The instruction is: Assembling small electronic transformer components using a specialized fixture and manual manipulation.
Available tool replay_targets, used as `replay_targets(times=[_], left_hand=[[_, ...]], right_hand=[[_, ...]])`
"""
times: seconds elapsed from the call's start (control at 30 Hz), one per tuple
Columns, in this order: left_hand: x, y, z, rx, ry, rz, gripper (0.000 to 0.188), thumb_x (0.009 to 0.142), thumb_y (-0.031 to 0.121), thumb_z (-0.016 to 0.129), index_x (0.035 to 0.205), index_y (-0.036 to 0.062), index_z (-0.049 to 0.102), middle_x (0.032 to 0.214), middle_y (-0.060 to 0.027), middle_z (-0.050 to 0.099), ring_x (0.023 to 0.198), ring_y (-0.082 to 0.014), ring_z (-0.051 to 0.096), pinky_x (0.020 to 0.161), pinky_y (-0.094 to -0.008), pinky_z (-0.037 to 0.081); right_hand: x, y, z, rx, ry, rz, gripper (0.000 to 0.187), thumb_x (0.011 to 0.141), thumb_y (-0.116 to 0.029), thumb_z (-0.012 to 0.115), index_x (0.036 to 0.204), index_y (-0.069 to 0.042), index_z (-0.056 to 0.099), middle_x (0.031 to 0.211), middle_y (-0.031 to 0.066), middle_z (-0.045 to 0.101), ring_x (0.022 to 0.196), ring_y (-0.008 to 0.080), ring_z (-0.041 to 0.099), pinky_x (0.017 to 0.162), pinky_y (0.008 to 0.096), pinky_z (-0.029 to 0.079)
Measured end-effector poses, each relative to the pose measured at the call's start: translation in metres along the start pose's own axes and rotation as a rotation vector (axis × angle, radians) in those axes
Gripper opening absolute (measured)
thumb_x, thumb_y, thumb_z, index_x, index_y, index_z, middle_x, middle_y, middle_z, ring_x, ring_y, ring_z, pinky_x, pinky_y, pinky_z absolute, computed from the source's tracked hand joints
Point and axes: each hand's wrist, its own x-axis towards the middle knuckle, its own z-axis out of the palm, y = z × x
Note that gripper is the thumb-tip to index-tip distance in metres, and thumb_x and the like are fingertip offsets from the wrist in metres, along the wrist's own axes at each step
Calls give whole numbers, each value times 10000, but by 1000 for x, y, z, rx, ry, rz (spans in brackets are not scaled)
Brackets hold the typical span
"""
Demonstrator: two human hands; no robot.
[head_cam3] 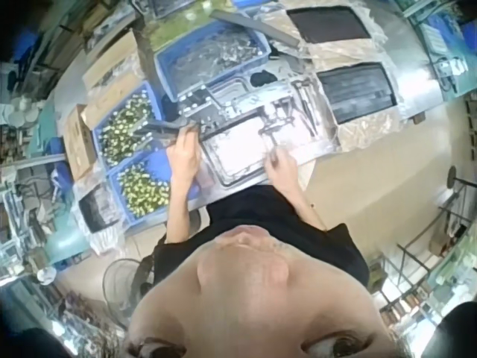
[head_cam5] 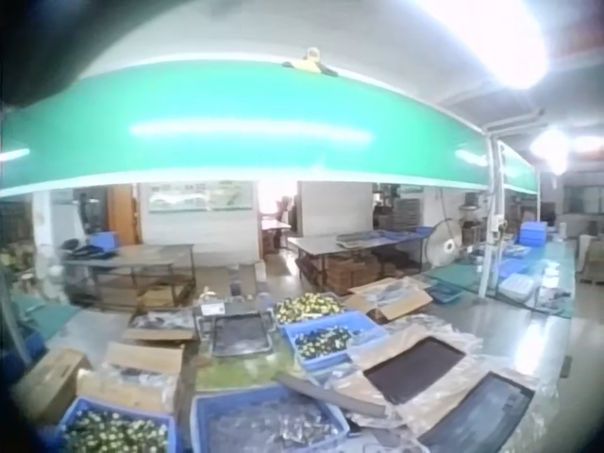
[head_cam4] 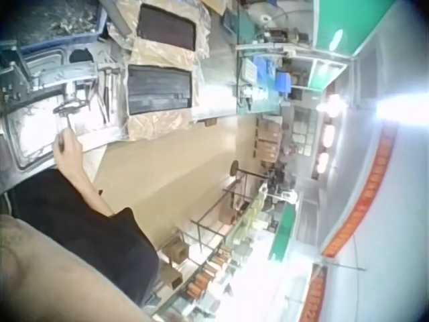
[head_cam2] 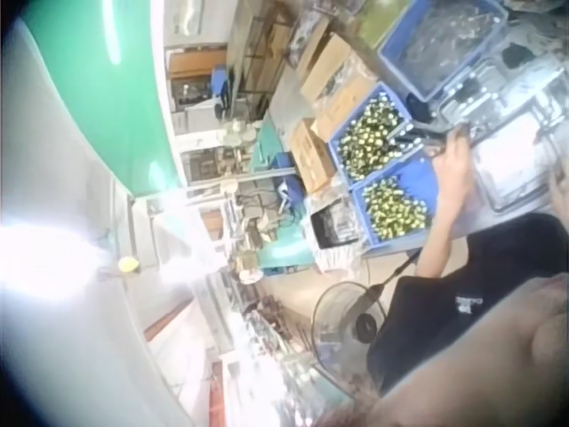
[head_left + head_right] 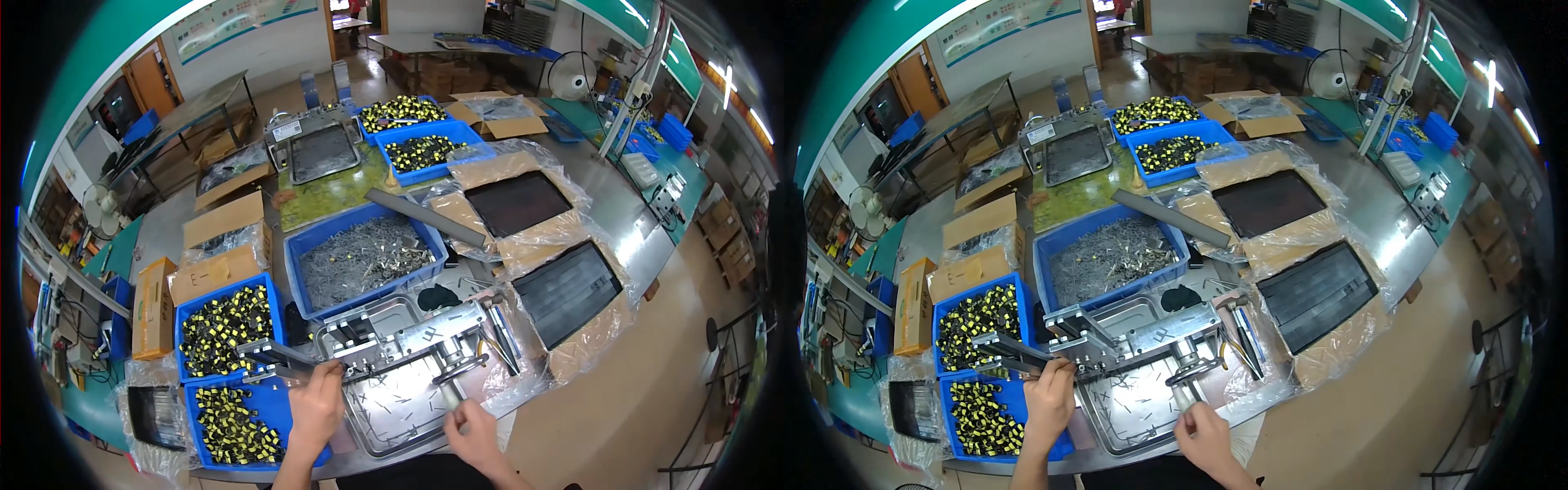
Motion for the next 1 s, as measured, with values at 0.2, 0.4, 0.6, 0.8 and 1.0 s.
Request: replay_targets(times=[0.2,0.4,0.6,0.8,1.0], left_hand=[[-5,0,-2,5,-5,1,143,819,-51,689,953,-1,694,950,-121,708,645,-309,687,559,-377,535],[-13,-9,-2,50,-10,73,204,803,-38,666,1002,0,695,1075,-114,710,625,-281,681,538,-379,529],[-8,-11,2,56,-38,61,274,796,-43,655,1066,-6,687,1097,-99,706,631,-284,668,552,-371,518],[-3,-14,7,10,-27,77,248,789,-54,653,1031,-7,672,1104,-98,713,628,-268,682,524,-346,516],[-8,-11,5,17,-6,70,198,806,-51,666,1000,-11,673,1100,-101,718,620,-253,686,521,-337,517]], right_hand=[[11,30,-10,-96,268,135,211,845,-41,685,793,-32,480,655,133,521,535,302,565,538,406,471],[-5,6,2,24,-40,11,210,822,-34,700,798,-38,491,695,143,585,610,340,633,594,410,517],[20,8,-23,-226,151,205,165,867,-17,647,817,8,491,714,180,556,667,381,578,642,425,466],[10,-15,-9,-59,-71,7,179,870,-19,666,819,-10,495,694,148,554,610,333,595,589,404,481],[17,5,-18,-169,247,-18,189,897,11,605,857,-11,422,738,96,405,676,214,422,645,363,417]])
